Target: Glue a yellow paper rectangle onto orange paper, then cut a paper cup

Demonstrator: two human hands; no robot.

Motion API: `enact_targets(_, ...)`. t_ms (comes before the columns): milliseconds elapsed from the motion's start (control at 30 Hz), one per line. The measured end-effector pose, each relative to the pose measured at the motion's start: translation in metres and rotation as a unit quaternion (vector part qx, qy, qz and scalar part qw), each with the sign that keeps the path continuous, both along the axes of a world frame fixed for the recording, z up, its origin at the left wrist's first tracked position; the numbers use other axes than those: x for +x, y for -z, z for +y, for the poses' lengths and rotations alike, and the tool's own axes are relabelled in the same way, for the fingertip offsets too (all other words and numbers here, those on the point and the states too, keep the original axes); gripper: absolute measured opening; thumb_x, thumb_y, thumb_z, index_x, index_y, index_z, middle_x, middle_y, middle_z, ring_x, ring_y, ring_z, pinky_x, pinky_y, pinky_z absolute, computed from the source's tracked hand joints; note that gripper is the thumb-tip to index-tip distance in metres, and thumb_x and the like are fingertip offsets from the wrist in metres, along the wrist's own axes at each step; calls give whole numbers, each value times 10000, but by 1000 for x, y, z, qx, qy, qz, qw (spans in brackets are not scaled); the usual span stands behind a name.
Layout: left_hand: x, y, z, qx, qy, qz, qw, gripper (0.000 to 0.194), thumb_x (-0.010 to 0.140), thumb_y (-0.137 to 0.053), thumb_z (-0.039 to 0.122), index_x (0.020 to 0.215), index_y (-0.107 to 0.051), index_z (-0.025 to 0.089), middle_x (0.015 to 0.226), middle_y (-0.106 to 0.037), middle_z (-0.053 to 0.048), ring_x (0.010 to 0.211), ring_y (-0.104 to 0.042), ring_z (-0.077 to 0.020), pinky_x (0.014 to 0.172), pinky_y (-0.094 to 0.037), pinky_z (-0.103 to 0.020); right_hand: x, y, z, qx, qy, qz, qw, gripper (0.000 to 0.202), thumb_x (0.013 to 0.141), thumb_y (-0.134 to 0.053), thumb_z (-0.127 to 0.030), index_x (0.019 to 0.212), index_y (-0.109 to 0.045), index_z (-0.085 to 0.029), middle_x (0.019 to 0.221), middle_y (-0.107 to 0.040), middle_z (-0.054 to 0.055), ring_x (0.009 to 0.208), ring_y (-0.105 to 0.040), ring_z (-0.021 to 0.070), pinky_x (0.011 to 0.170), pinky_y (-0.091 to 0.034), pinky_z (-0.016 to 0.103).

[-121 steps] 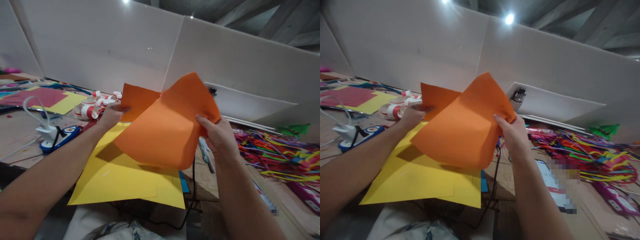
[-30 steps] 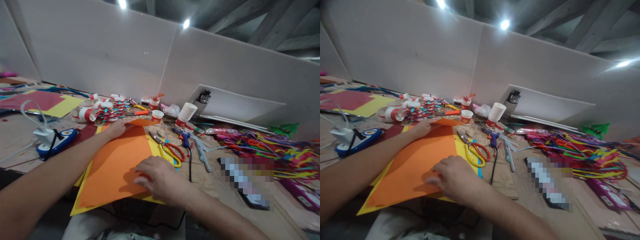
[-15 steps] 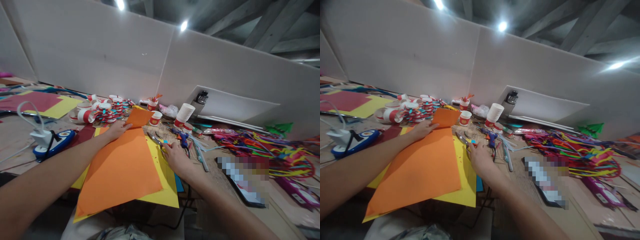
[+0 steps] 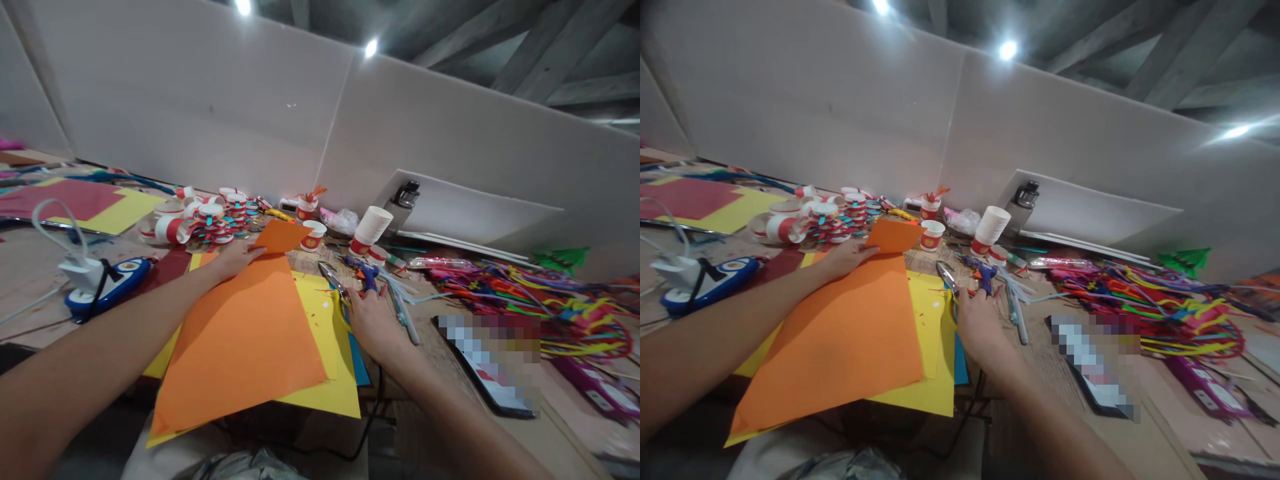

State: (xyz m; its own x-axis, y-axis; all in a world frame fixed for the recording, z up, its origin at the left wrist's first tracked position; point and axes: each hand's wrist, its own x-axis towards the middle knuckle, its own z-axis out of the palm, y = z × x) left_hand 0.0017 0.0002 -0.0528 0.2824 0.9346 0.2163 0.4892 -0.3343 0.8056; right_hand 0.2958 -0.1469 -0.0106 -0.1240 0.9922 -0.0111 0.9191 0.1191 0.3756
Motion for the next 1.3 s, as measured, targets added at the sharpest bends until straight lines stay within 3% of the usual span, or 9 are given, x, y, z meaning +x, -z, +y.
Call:
enact_targets(233,-1,-9,-3,0,-8,79,997,486,805,-478,531,917,-741,137,930,-750,-99,815,-667,-260,711,-510,-306,6,0,1,-7,3,8,1000,362,929,-367,-170,1220,-562,-81,951,-635,183,944,-559,298,1040,-181,590)
enact_targets(367,-2,-12,-3,3,-11,71,997,431,793,-521,488,932,-742,145,924,-752,-91,793,-673,-255,706,-514,-295,-13,-16,-16,57,-12,79,995,396,921,-470,-242,1301,-519,-141,1258,-539,200,1169,-448,346,1026,-252,574)
enact_targets(433,-3,-12,-2,13,16,34,999,438,801,-532,474,1035,-726,160,1002,-744,-75,861,-675,-255,741,-521,-293,-33,-27,-31,34,-128,166,977,503,894,-553,-347,1368,-458,-206,1433,-402,163,1285,-335,340,1036,-293,521)
enact_targets(500,-4,-11,-1,35,36,-1,999,449,805,-548,484,1072,-718,165,1044,-734,-68,947,-663,-270,809,-517,-312,-56,-33,-47,-51,-267,238,932,622,867,-570,-498,1415,-392,-265,1489,-341,120,1325,-292,304,1056,-304,483)
enact_targets(600,-5,-11,0,51,46,-53,996,466,786,-595,510,1048,-725,149,1042,-730,-80,1003,-646,-291,878,-504,-357,-87,-30,-62,-99,-346,269,894,829,784,-578,-656,1452,-322,-235,1497,-336,125,1317,-286,334,1061,-299,513)
enact_targets(700,-7,-16,1,32,46,-131,990,473,771,-622,506,1037,-723,129,1008,-733,-104,952,-661,-280,845,-528,-382,-105,-18,-65,-101,-350,255,896,692,819,-610,-546,1369,-418,-175,1438,-408,140,1234,-381,324,1019,-354,500)
enact_targets(800,-10,-31,-3,56,0,-191,980,448,759,-641,468,1029,-723,120,1014,-731,-111,973,-657,-272,869,-531,-388,-111,-12,-63,-110,-341,255,898,505,846,-612,-443,1247,-506,-155,1320,-511,130,1142,-454,290,943,-422,452)
enact_targets(1000,-16,-64,-19,55,-118,-166,977,380,758,-646,382,1022,-723,120,1053,-731,-88,1026,-647,-275,916,-514,-390,-115,-23,-61,-136,-313,284,896,352,907,-526,-454,1102,-590,-169,1166,-589,101,1092,-493,263,911,-433,415)
enact_targets(1300,-15,-60,-17,66,-83,-145,984,376,768,-644,367,1029,-715,106,1121,-710,-105,1072,-631,-278,970,-475,-395,-117,-23,-62,-137,-311,277,899,405,851,-626,-432,1160,-566,-178,1186,-587,103,1112,-485,274,908,-424,422)
